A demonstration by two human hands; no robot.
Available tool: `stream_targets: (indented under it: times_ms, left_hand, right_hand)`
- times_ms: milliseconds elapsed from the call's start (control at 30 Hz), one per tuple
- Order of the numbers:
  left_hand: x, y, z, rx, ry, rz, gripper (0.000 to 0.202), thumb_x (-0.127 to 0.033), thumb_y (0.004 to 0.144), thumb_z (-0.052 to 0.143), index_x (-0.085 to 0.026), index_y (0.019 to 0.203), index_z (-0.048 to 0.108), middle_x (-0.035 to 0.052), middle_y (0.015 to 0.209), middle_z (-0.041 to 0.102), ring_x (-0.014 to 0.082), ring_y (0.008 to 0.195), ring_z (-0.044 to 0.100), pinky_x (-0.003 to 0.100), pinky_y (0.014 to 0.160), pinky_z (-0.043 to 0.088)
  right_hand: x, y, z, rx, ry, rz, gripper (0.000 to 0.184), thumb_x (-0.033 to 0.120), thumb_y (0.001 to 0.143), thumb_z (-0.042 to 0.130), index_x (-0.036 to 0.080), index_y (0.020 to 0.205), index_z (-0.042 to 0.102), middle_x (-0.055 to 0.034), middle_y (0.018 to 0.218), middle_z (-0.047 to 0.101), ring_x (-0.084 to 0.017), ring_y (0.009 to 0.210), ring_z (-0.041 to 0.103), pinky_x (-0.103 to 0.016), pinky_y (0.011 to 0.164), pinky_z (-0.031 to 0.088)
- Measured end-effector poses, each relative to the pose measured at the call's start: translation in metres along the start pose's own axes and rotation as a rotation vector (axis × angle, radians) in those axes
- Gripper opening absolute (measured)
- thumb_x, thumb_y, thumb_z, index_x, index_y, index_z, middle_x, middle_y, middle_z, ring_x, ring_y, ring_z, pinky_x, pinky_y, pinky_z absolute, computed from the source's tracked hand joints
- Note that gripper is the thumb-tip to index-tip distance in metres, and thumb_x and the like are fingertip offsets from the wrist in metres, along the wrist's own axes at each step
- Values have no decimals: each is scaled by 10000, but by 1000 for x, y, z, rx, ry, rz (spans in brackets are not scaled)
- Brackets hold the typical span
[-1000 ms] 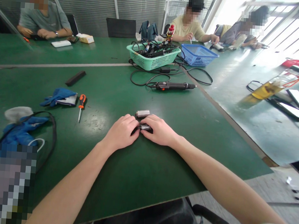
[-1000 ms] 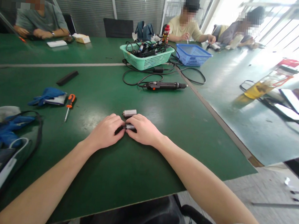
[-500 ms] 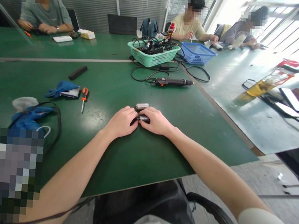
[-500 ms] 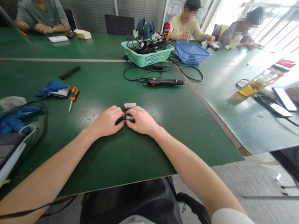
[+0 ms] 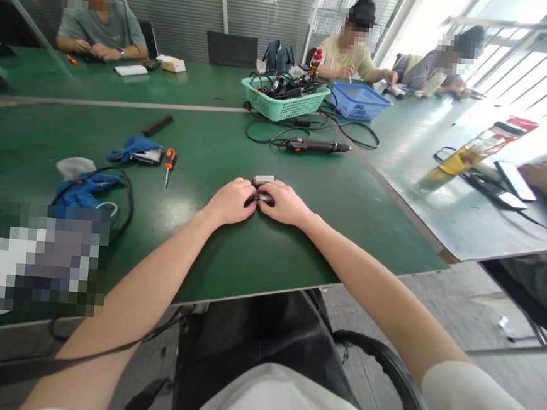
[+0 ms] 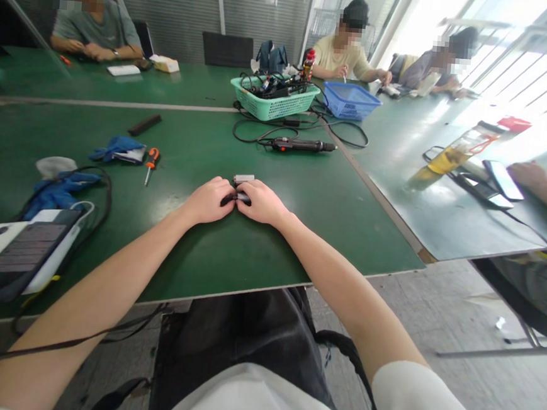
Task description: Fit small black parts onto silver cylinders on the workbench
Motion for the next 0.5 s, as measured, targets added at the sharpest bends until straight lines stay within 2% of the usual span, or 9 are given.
stream_targets:
  times_ms: [200,500]
  left_hand:
    - [1,-3,-2,9,-8,1,161,-259,880,521,-177,901,657,92,930,643,240,913,559,399,879,470]
    - [12,0,3,38,-20,-3,169,-267,905,506,-173,914,646,88,934,637,238,924,548,392,879,473]
  right_hand:
    - [1,1,4,0,-1,-11,217,223,850,594,181,1052,662,-102,1085,701,-262,1038,621,-386,944,490]
    - [-13,11,9,47,51,11,229,239,839,614,203,1057,673,-90,1069,706,-279,1033,634,-410,940,497]
Point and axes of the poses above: each hand's wrist, its own y-axis towards the middle knuckle, its own z-axis out of the palm, x = y × z, the point moved 2 cm from there along y, towards the middle knuckle
